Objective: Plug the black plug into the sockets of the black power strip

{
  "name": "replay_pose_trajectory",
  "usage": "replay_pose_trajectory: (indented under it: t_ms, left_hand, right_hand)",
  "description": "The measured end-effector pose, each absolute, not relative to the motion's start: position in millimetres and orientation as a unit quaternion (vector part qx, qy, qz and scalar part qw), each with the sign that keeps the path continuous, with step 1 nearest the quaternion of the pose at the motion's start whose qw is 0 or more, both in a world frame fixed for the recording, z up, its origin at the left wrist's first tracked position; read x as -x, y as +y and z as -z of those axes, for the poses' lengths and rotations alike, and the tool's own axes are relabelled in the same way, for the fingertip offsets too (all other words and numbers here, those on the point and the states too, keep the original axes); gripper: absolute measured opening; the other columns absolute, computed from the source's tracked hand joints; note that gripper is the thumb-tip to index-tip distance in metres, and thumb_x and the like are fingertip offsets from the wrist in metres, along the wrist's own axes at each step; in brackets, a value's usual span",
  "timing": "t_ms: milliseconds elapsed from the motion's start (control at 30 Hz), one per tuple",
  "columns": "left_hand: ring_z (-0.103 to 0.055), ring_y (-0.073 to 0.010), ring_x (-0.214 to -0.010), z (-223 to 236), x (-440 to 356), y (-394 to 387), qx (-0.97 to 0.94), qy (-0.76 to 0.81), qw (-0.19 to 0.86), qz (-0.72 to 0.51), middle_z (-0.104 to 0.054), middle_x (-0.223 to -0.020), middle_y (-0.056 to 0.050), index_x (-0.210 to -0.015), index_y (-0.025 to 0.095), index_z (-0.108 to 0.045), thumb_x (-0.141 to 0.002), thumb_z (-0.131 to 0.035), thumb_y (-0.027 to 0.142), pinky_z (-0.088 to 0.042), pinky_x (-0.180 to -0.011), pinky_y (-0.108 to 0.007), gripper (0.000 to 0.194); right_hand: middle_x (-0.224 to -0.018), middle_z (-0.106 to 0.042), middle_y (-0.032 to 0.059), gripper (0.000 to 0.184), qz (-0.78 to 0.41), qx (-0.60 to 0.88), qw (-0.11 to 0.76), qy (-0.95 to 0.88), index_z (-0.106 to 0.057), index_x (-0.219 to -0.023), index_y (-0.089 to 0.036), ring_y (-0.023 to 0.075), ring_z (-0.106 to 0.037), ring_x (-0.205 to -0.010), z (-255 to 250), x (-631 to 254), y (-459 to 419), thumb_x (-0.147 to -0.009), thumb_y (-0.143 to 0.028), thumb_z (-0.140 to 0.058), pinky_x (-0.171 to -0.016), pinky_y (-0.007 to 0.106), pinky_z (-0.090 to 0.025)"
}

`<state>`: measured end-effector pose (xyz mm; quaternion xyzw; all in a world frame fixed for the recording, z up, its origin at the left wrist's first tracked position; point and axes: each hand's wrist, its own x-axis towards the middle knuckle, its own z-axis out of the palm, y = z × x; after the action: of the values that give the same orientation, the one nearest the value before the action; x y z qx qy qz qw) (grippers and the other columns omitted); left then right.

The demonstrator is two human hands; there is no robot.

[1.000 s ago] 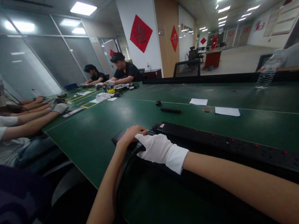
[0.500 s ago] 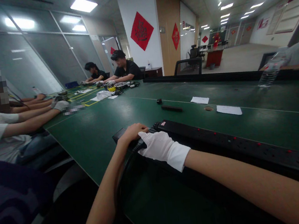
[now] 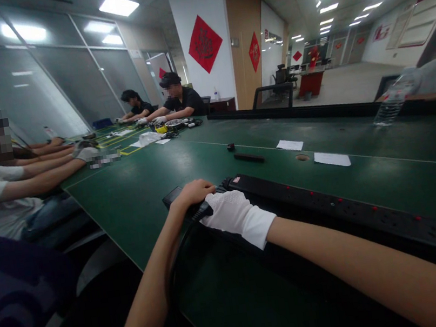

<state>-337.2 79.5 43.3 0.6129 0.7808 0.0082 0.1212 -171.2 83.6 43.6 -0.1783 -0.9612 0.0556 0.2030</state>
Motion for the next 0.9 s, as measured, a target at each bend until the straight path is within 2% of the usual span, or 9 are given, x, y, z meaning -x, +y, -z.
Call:
replay_pose_trajectory:
  t_ms: [667, 900]
  left_hand:
    - [-0.056, -0.0179, -0.093, -43.5, 355.6, 77.2, -0.536, 0.842, 0.062, -0.027, -0.055, -0.108, -0.007, -0.108, 0.015, -0.053, -0.087, -0.048, 0.035, -0.047, -0.08, -0.038, 0.029]
    - [-0.056, -0.0173, -0.092, -41.4, 353.8, 77.3, -0.536, 0.843, 0.056, -0.006, -0.055, -0.107, -0.007, -0.107, 0.015, -0.053, -0.087, -0.048, 0.035, -0.048, -0.079, -0.037, 0.028]
  right_hand:
    - [-0.1, -0.063, 0.0103, 0.039, -0.032, 0.156, 0.247, -0.956, -0.058, -0.104, -0.016, 0.0211, -0.059, -0.09, -51.9, 164.5, 77.6, -0.081, -0.044, -0.043, -0.077, 0.031, -0.043]
    - [-0.096, -0.062, 0.0119, 0.035, -0.016, 0.159, 0.245, -0.956, -0.06, -0.096, -0.014, 0.0224, -0.058, -0.09, -53.3, 165.0, 75.8, -0.081, -0.041, -0.044, -0.078, 0.033, -0.042]
